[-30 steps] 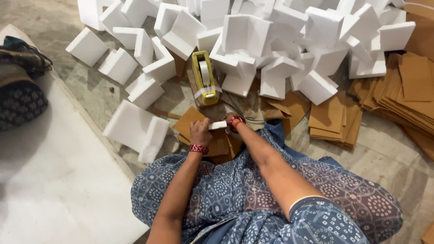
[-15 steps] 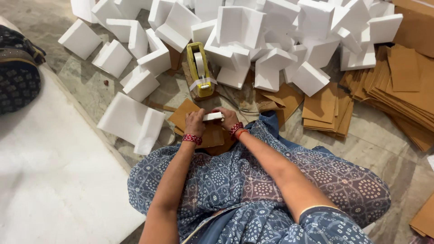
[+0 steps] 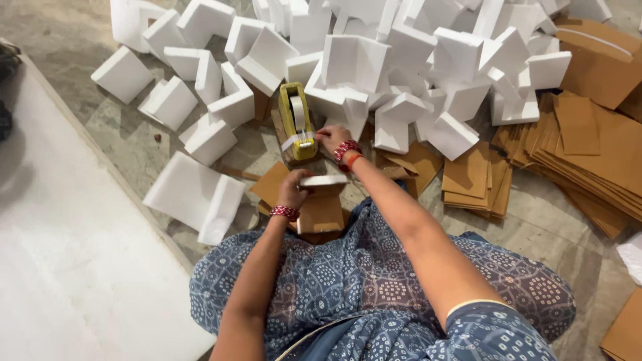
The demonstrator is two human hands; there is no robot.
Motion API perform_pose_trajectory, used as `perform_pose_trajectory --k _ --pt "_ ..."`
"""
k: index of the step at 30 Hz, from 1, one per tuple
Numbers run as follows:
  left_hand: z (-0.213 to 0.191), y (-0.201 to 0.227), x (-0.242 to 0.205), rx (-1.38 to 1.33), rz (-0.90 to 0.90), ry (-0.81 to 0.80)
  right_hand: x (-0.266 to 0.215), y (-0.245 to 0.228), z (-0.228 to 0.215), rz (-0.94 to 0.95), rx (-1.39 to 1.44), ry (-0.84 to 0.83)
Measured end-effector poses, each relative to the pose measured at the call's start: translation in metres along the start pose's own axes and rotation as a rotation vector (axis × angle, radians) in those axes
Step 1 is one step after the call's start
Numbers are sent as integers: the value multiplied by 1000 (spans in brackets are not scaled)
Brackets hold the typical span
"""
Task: The person sits on the floor and assembles small white boxes by inserting white foam inserts into brown cardboard sleeves. They repeatedly pick up a sleeve, insert the foam piece, and place the assembled unit aside.
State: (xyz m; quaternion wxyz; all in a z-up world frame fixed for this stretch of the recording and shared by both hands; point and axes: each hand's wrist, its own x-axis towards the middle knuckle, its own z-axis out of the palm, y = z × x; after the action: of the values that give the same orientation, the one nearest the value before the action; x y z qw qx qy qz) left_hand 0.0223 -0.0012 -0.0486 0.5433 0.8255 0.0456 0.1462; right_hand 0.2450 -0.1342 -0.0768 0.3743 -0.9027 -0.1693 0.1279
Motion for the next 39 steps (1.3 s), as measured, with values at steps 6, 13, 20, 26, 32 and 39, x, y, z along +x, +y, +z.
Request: perform_pose_trajectory --k 6,13,20,26,32,39 --pt "-1 -4 2 -138 32 -18 24 -35 29 272 106 -182" --pt "6 -20 -1 -117 -195 -111 -100 -31 7 52 270 -50" --pt "14 -21 -1 -116 -226 -124 -228 7 21 479 886 -275" --pt "-1 -16 -6 -82 -120 -199 -191 33 72 262 759 -137" --pt "-2 -8 -11 -72 -346 -213 -193 47 85 268 445 -96" --pt "21 -33 -24 -29 -371 -46 -143 5 13 -37 -325 -482"
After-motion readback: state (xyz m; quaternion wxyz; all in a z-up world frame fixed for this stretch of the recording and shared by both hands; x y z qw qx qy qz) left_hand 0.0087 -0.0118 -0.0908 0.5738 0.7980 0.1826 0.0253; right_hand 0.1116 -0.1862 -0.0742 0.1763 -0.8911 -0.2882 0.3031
